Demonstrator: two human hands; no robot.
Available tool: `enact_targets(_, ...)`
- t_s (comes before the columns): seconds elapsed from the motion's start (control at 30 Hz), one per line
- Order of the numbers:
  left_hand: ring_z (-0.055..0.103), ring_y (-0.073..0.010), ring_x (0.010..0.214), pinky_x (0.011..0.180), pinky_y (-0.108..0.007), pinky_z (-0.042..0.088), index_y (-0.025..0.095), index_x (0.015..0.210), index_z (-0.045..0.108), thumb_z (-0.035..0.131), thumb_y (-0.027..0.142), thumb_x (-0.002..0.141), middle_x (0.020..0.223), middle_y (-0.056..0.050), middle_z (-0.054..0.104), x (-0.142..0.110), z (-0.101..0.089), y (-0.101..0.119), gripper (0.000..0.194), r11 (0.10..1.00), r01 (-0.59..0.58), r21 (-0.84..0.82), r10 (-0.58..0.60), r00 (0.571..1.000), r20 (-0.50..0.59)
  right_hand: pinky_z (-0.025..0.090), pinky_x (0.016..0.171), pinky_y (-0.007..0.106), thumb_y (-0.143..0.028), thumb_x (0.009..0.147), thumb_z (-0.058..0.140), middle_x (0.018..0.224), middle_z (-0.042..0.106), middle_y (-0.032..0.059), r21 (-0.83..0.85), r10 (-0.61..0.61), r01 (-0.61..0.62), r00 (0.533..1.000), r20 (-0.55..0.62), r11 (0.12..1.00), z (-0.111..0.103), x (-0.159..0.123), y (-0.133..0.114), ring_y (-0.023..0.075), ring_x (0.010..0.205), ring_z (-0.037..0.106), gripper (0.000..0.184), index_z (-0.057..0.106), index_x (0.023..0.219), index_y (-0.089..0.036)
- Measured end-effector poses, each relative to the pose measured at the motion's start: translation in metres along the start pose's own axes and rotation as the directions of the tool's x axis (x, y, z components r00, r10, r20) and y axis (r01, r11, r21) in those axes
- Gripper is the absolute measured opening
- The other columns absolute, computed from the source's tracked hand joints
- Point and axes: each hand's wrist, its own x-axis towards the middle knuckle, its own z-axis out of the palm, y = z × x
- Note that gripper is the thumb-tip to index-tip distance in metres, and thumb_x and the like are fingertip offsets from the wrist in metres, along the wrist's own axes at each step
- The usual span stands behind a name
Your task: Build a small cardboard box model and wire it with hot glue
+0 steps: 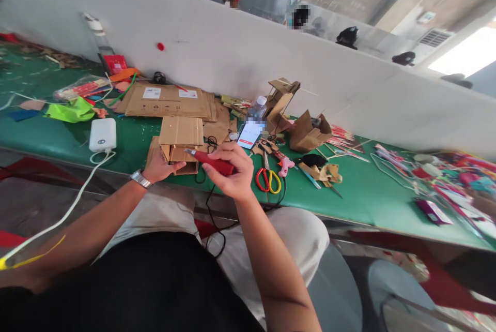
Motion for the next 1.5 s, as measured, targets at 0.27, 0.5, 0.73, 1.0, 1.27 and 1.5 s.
enact_targets(0.27, 0.064, -0.0366, 0.135, 0.118, -0.058, 0.051, 0.018, 0.143, 0.044, 0.084, 0.066, 0.075, 0.143, -0.020, 0.063, 0.001, 0.002, -0.002, 0.093, 1.000, 0.003, -0.021, -0.002, 1.000, 0.010, 0.065, 0.088, 0.037, -0.022, 0.096, 0.077, 0.109, 0.073, 0.0095, -0.240, -0.027, 0.050, 0.995, 0.095, 0.970, 0.040, -0.022, 0.018, 0.0212, 0.102, 0.074, 0.018, 0.077, 0.114, -0.023)
enact_targets(0.5, 0.063, -0.0348, 0.137, 0.120, -0.055, 0.050, 0.018, 0.137, 0.049, 0.087, 0.059, 0.075, 0.143, -0.020, 0.063, 0.001, 0.003, -0.003, 0.084, 1.000, 0.007, 0.000, -0.007, 1.000, -0.004, 0.065, 0.090, 0.038, -0.027, 0.097, 0.076, 0.107, 0.074, 0.0089, -0.284, 0.057, -0.025, 0.993, 0.105, 0.958, 0.046, -0.021, 0.024, 0.0219, 0.103, 0.074, 0.013, 0.077, 0.109, -0.022)
enact_targets(0.73, 0.060, -0.0364, 0.139, 0.121, -0.056, 0.049, 0.019, 0.133, 0.052, 0.090, 0.058, 0.072, 0.142, -0.019, 0.063, 0.001, 0.003, -0.003, 0.081, 1.000, 0.015, 0.023, -0.015, 1.000, -0.018, 0.063, 0.092, 0.038, -0.030, 0.098, 0.075, 0.108, 0.075, 0.0098, -0.274, 0.112, -0.069, 0.983, 0.143, 0.959, 0.046, -0.020, 0.024, 0.0225, 0.105, 0.073, 0.012, 0.077, 0.107, -0.022)
enact_targets(1.0, 0.059, -0.0381, 0.140, 0.122, -0.058, 0.048, 0.018, 0.129, 0.054, 0.088, 0.064, 0.071, 0.139, -0.020, 0.064, 0.001, 0.002, -0.001, 0.081, 1.000, 0.012, 0.020, -0.012, 1.000, -0.019, 0.064, 0.092, 0.038, -0.033, 0.098, 0.073, 0.107, 0.075, 0.0094, -0.327, 0.155, -0.092, 0.973, 0.172, 0.941, 0.045, -0.016, 0.023, 0.0230, 0.104, 0.074, 0.012, 0.077, 0.105, -0.023)
enact_targets(1.27, 0.062, -0.0377, 0.137, 0.119, -0.059, 0.049, 0.019, 0.128, 0.055, 0.088, 0.068, 0.070, 0.133, -0.018, 0.067, 0.001, 0.001, 0.001, 0.083, 1.000, 0.017, -0.024, -0.017, 1.000, 0.001, 0.063, 0.088, 0.037, -0.029, 0.098, 0.074, 0.105, 0.075, 0.0086, -0.282, 0.123, -0.067, 0.975, 0.184, 0.957, 0.044, -0.014, 0.020, 0.0218, 0.099, 0.073, 0.010, 0.077, 0.105, -0.022)
enact_targets(1.5, 0.061, -0.0387, 0.138, 0.119, -0.059, 0.049, 0.019, 0.129, 0.055, 0.085, 0.069, 0.072, 0.133, -0.019, 0.068, 0.001, 0.000, 0.003, 0.082, 1.000, 0.019, 0.000, -0.019, 1.000, 0.007, 0.062, 0.087, 0.036, -0.028, 0.097, 0.074, 0.103, 0.073, 0.0080, -0.296, 0.152, -0.091, 0.970, 0.189, 0.951, 0.044, -0.010, 0.018, 0.0219, 0.098, 0.073, 0.010, 0.077, 0.105, -0.023)
